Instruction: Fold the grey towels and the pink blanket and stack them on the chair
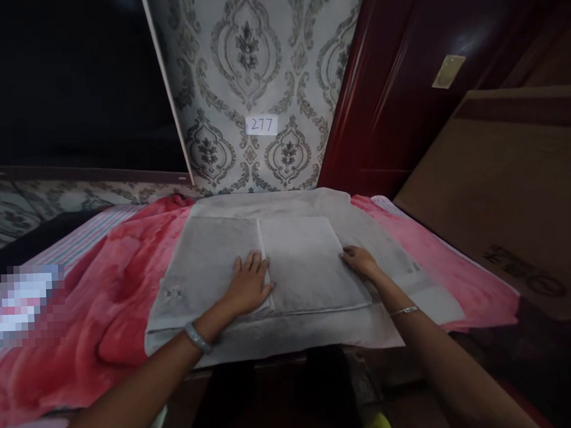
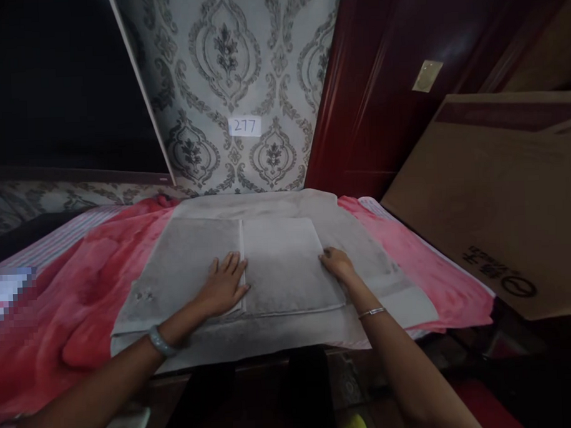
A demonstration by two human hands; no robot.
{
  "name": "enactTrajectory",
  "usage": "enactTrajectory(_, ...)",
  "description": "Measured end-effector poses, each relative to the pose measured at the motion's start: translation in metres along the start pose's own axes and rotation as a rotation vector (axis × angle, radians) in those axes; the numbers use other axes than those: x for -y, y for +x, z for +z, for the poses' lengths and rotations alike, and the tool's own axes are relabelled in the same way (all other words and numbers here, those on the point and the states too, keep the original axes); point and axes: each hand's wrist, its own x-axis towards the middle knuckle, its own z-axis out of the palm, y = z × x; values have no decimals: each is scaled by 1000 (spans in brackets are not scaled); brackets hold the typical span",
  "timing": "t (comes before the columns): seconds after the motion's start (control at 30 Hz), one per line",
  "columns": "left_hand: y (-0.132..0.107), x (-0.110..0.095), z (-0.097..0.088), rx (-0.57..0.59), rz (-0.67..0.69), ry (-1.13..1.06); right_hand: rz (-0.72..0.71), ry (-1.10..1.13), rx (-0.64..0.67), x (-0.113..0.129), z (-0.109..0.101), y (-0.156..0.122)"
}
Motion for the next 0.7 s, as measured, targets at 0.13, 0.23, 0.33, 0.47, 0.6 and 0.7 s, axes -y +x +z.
enactTrajectory(0.13, -4, -3, 18, -19, 19, 38, 65, 141, 88, 11, -5, -1)
enactTrajectory(0.23, -6, -1, 19, -19, 20, 17, 76, 293, 182, 17, -16, -10)
enactTrajectory(0.33, -8, -1, 16, -21, 16, -15, 103, 510, 302, 19, -24, -24)
enactTrajectory(0.47, -10, 2, 17, -29, 26, -125, 273, 899, 370, 35, -30, -34)
enactTrajectory(0.6, 2, 20, 16, -107, -22, -476, 85, 1005, 362, 100, -40, -23)
enactTrajectory(0.7, 14, 46, 0, -240, -191, -984, -132, 990, 426, 182, -37, -19)
